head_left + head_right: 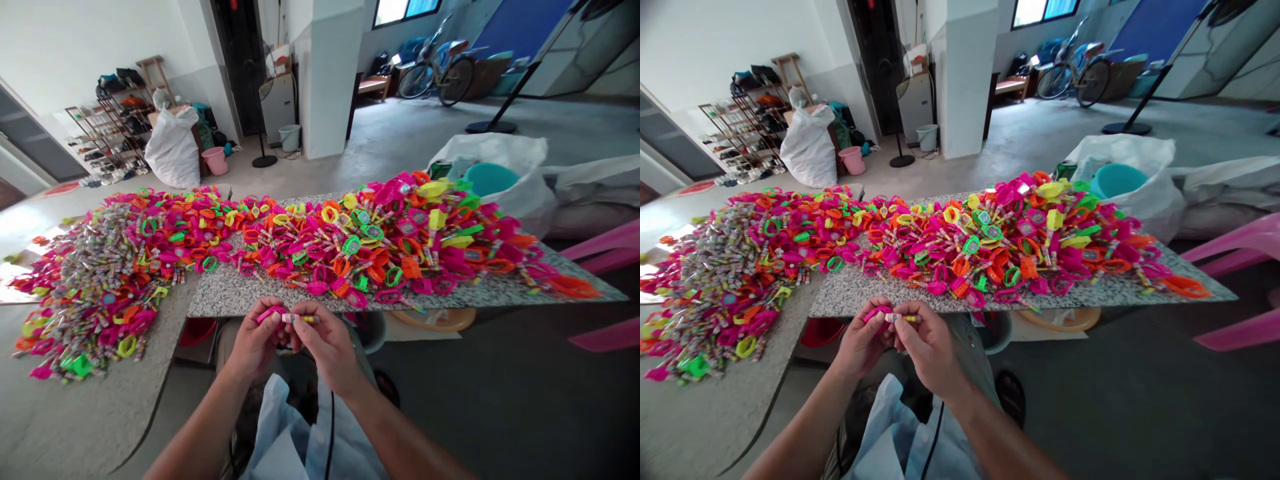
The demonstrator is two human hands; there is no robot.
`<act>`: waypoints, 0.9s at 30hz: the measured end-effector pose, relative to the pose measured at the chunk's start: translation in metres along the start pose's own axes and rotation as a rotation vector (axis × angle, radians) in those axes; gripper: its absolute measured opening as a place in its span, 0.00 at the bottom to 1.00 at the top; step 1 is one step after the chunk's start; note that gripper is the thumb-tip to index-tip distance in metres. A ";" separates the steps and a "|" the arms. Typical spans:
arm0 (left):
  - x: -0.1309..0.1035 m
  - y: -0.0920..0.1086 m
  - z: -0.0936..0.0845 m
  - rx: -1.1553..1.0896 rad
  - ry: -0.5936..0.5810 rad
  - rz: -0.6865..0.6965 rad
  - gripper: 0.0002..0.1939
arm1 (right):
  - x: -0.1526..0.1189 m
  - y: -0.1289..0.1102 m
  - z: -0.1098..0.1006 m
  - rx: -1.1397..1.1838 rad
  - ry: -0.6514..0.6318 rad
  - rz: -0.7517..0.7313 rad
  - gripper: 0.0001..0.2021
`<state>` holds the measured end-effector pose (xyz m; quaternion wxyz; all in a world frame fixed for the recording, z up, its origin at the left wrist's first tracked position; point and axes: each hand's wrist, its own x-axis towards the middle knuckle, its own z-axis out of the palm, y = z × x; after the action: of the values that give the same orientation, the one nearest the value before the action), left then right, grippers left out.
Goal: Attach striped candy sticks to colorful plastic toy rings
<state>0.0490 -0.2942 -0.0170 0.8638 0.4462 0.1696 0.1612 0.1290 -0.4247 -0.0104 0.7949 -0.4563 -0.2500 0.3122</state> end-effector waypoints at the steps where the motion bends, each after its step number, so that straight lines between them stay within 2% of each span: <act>1: 0.000 0.000 -0.001 0.023 -0.006 0.022 0.24 | -0.001 0.001 -0.002 -0.028 0.003 -0.011 0.11; 6: -0.004 -0.002 -0.009 0.177 -0.031 0.155 0.18 | -0.011 0.008 -0.013 -0.203 -0.005 -0.043 0.10; 12: -0.006 -0.001 -0.013 0.373 0.006 0.288 0.15 | -0.018 0.012 -0.019 -0.344 -0.020 -0.112 0.08; 19: -0.010 0.009 0.000 0.444 0.014 0.320 0.15 | -0.018 0.011 -0.022 -0.401 0.000 -0.153 0.06; 27: -0.012 0.011 0.002 0.493 0.016 0.329 0.14 | -0.021 0.011 -0.024 -0.387 0.009 -0.183 0.05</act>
<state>0.0378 -0.2949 -0.0050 0.6903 0.6627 0.1360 0.2566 0.1281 -0.4498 -0.0335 0.7186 -0.5772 -0.3419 0.1830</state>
